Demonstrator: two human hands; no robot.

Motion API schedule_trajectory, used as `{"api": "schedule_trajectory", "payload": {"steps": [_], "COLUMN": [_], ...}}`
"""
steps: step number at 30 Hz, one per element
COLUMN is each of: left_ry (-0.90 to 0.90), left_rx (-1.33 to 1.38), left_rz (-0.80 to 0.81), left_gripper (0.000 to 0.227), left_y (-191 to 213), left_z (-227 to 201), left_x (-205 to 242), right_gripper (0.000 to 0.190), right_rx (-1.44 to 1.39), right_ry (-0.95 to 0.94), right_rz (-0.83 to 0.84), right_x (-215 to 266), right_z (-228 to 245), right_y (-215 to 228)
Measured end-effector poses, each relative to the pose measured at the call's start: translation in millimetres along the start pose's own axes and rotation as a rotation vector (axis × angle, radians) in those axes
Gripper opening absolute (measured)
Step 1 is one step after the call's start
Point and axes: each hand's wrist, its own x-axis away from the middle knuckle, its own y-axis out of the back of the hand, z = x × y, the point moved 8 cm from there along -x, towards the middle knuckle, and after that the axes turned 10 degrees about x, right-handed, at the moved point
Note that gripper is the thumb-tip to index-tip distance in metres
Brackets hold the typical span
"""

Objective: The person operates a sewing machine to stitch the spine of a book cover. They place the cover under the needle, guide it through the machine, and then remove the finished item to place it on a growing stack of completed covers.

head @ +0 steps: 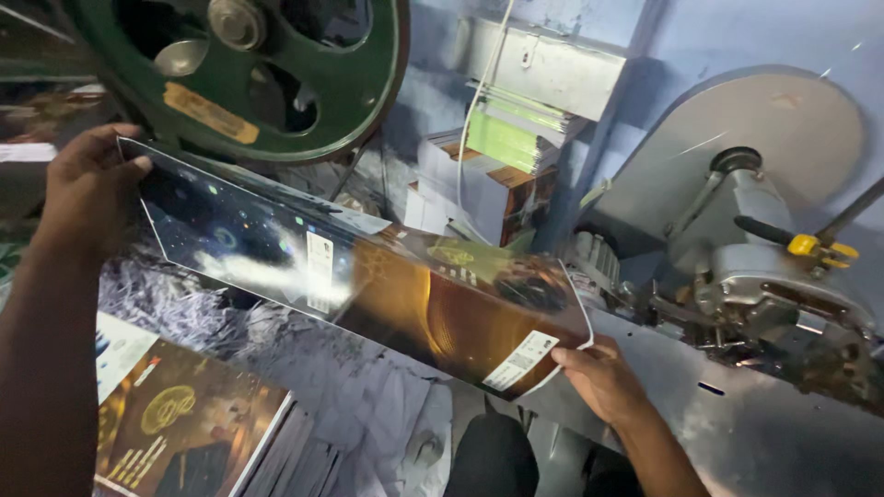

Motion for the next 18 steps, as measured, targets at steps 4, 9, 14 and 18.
{"api": "schedule_trajectory", "payload": {"steps": [4, 9, 14, 18], "left_ry": [0.053, 0.104, 0.215, 0.323], "left_rx": [-0.04, -0.231, -0.32, -0.192], "left_rz": [0.027, -0.024, 0.002, -0.037], "left_gripper": [0.04, 0.04, 0.037, 0.036], "left_y": [-24, -57, -85, -102], "left_z": [29, 66, 106, 130], "left_x": [-31, -45, -50, -48], "right_gripper": [0.025, 0.043, 0.046, 0.042], "right_rx": [-0.076, -0.054, 0.002, 0.044], "right_ry": [0.03, -0.079, -0.134, -0.164], "right_rz": [0.024, -0.051, -0.281, -0.354], "right_x": [-17, -21, -12, -4], "right_z": [-10, -15, -17, -17], "right_y": [13, 22, 39, 45]}}
